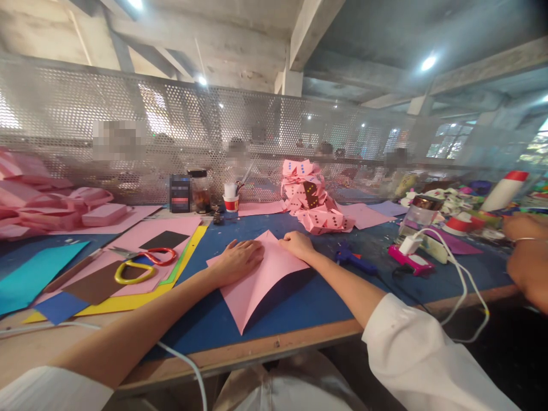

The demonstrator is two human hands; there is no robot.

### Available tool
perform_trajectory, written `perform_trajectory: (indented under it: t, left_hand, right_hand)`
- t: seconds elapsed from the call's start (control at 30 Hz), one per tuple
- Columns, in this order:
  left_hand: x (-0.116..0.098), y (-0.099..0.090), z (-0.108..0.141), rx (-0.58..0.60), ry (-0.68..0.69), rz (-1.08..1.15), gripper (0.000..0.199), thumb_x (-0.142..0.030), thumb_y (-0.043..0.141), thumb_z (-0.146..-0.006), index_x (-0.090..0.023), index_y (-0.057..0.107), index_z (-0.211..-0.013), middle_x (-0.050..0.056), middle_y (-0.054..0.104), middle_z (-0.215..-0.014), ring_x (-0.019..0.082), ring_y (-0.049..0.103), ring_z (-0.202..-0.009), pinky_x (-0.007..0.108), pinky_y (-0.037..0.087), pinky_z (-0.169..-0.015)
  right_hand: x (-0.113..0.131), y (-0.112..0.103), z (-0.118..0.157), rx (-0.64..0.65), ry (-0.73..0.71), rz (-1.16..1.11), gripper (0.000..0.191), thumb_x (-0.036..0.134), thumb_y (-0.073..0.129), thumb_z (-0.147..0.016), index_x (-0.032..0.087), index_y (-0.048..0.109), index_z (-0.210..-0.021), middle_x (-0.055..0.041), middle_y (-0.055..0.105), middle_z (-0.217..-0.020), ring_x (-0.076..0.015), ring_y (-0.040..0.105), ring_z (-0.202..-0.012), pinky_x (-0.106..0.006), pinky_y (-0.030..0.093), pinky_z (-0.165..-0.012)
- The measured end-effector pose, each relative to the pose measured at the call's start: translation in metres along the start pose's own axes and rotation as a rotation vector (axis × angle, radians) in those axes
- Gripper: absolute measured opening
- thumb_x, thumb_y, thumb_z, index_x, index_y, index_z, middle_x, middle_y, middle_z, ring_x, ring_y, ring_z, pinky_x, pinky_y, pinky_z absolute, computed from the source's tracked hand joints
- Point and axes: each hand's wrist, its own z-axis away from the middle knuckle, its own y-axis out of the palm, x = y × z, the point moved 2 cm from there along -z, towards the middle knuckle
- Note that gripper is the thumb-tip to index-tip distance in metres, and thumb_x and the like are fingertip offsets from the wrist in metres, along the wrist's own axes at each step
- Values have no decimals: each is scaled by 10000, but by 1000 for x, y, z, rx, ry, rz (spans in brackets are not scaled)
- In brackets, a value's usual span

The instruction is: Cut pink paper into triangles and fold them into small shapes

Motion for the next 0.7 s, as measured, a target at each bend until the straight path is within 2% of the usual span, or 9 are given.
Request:
perform_trajectory:
  t: [0.2, 0.4, 0.53, 0.7]
  left_hand:
    - [1, -9, 0, -14, 69, -38, 343, -394, 378, -1034, -311, 633, -1248, 33, 623, -1402, 261, 566, -1279, 486, 342, -1128]
    - [1, -14, 1, -56, 54, -36, 387, -392, 331, -1041, -290, 670, -1198, 63, 670, -1295, 267, 594, -1204, 467, 416, -1057]
    - [0, -7, -2, -39, 56, -5, 365, -438, 388, -1017, -292, 620, -1258, 54, 611, -1411, 264, 507, -1347, 470, 359, -1150]
    - [1, 0, -4, 3, 13, 33, 475, -470, 281, -1036, -248, 452, -1420, 87, 556, -1488, 275, 390, -1468, 571, 243, -1217]
  right_hand:
    - [-3, -2, -3, 18, -27, -22, 298, 475, 594, -902, 244, 780, -871, -35, 788, -957, -205, 712, -946, -245, 438, -729]
    - [-2, -3, -4, 28, -48, -28, 294, 498, 616, -900, 252, 775, -868, -22, 785, -966, -207, 707, -974, -250, 441, -763]
    - [2, -2, -3, 16, -39, -23, 342, 530, 573, -927, 258, 778, -890, -36, 785, -999, -220, 703, -1005, -267, 448, -800]
    - [5, 1, -2, -1, -13, -16, 332, 498, 553, -940, 258, 780, -904, -43, 786, -1003, -218, 701, -1016, -274, 445, -823]
